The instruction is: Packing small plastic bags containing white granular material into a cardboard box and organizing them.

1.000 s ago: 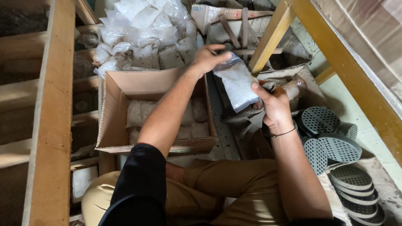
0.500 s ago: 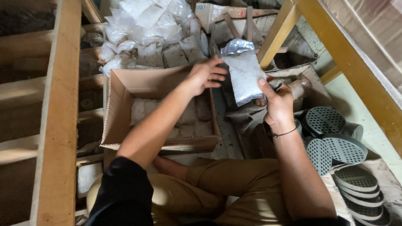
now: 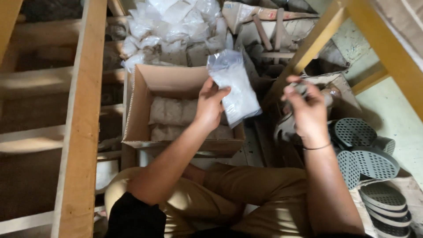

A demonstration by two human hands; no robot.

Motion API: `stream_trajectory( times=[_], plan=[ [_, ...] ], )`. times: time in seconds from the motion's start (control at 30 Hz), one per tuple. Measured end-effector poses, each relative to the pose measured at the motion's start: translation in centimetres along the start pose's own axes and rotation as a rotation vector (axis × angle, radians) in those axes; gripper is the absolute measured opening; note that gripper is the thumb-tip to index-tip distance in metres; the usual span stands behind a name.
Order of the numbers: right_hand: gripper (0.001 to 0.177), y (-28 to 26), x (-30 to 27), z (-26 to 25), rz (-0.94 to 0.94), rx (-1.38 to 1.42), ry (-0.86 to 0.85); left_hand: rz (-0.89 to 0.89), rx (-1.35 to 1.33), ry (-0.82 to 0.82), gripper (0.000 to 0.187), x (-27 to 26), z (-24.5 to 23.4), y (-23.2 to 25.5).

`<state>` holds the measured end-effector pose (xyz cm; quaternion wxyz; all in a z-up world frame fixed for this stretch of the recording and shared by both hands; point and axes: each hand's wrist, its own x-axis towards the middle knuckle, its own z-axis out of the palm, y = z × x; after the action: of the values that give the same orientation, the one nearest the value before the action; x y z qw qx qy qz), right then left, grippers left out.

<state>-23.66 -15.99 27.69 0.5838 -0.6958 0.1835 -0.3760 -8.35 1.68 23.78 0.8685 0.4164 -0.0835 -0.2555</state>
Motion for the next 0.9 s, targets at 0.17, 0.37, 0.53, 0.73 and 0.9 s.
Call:
stream_trajectory(
  times=[0.17, 0.37, 0.53, 0.73, 0.9],
  plan=[
    [0.055, -8.0, -1.4, 2.3, -0.158, 0.304, 0.124, -0.194, -0.021, 0.127, 0.064, -2.2, 0.5, 0.9],
    [0.031, -11.3, -1.4, 7.3, -0.61, 0.259, 0.025, -0.272, -0.243, -0.06, 0.047, -2.3, 0.9, 1.6],
    [0.027, -4.4, -1.7, 11.3, -0.956, -0.356, 0.014, -0.148, 0.007, 0.047, 0.058, -2.4, 1.9, 2.3],
    [0.065, 0.3, -4.1, 11.7, -0.857, -0.619, -0.379, 0.026, 0.026, 0.239, 0.05, -1.8, 1.4, 5.8],
    [0.039, -0.3, -2.8, 10.3, -0.785, -0.572, -0.421, 0.11, -0.014, 0.262, 0.043, 0.0, 0.2, 5.4]
  ],
)
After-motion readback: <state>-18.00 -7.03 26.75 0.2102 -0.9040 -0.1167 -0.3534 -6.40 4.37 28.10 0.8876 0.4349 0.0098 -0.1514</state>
